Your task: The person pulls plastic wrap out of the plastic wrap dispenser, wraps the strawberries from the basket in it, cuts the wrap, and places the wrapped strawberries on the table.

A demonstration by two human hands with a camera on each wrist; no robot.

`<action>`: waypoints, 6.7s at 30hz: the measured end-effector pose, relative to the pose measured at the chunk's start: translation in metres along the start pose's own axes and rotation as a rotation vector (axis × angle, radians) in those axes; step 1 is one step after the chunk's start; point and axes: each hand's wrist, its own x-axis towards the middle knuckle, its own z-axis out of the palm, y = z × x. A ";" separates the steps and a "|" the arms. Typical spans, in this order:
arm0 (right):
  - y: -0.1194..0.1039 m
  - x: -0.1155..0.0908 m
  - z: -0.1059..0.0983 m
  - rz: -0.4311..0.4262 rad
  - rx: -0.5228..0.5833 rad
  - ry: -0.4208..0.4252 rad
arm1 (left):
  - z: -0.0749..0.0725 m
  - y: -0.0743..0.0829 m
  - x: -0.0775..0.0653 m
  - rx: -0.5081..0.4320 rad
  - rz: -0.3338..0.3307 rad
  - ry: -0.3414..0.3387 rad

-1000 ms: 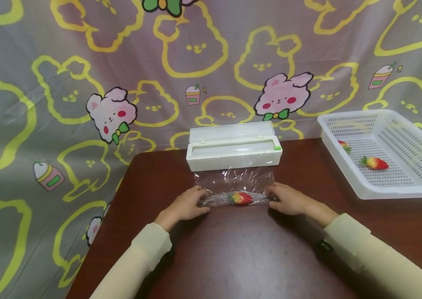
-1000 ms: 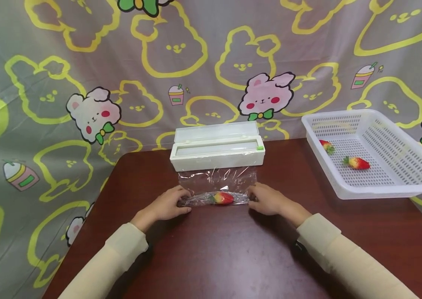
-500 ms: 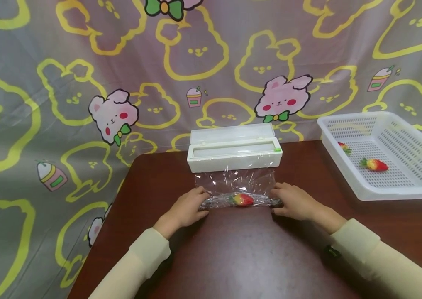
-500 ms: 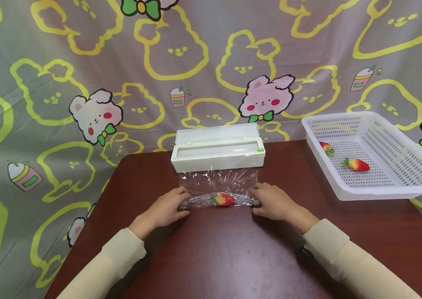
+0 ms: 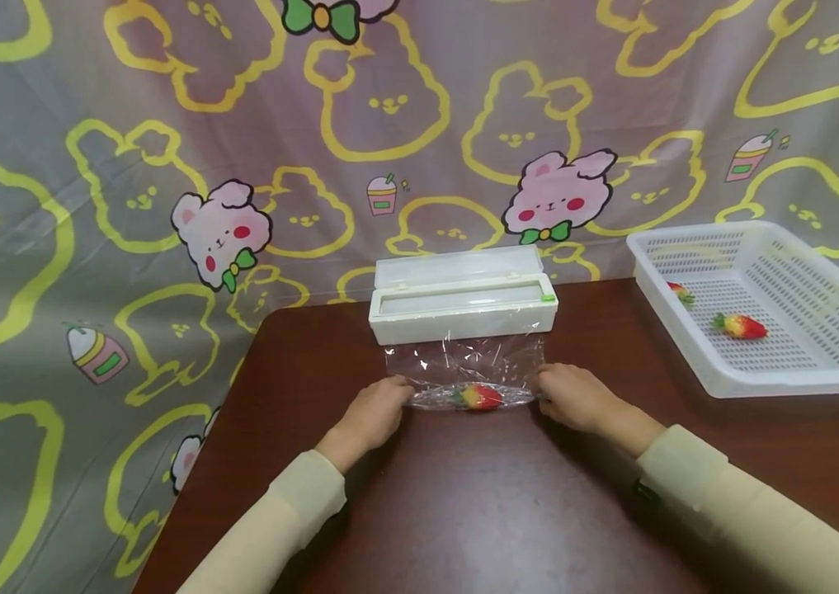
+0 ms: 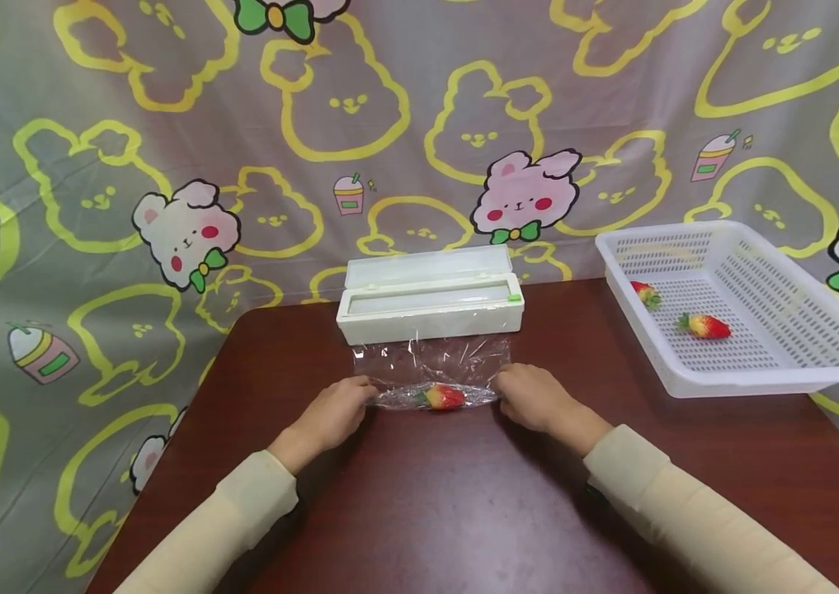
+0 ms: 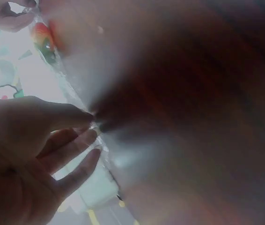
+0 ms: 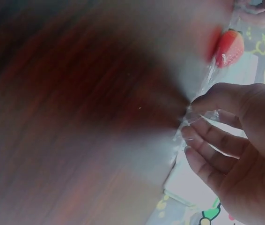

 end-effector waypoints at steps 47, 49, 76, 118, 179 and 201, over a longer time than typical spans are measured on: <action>0.032 0.022 -0.010 0.242 0.209 0.128 | -0.005 -0.021 0.023 -0.133 -0.270 0.130; 0.022 0.022 -0.012 0.176 0.160 0.171 | -0.011 -0.013 0.027 -0.121 -0.198 0.153; 0.025 0.028 0.009 0.078 0.266 0.020 | 0.007 -0.013 0.037 -0.219 -0.111 -0.125; 0.082 0.053 -0.050 0.336 0.155 0.113 | -0.002 -0.025 0.016 -0.266 -0.186 -0.152; 0.135 0.077 -0.018 0.269 0.064 0.206 | 0.029 0.108 0.273 -0.199 -0.251 0.094; 0.129 0.075 -0.014 0.362 0.160 0.158 | -0.018 -0.037 0.143 -0.213 -0.370 0.152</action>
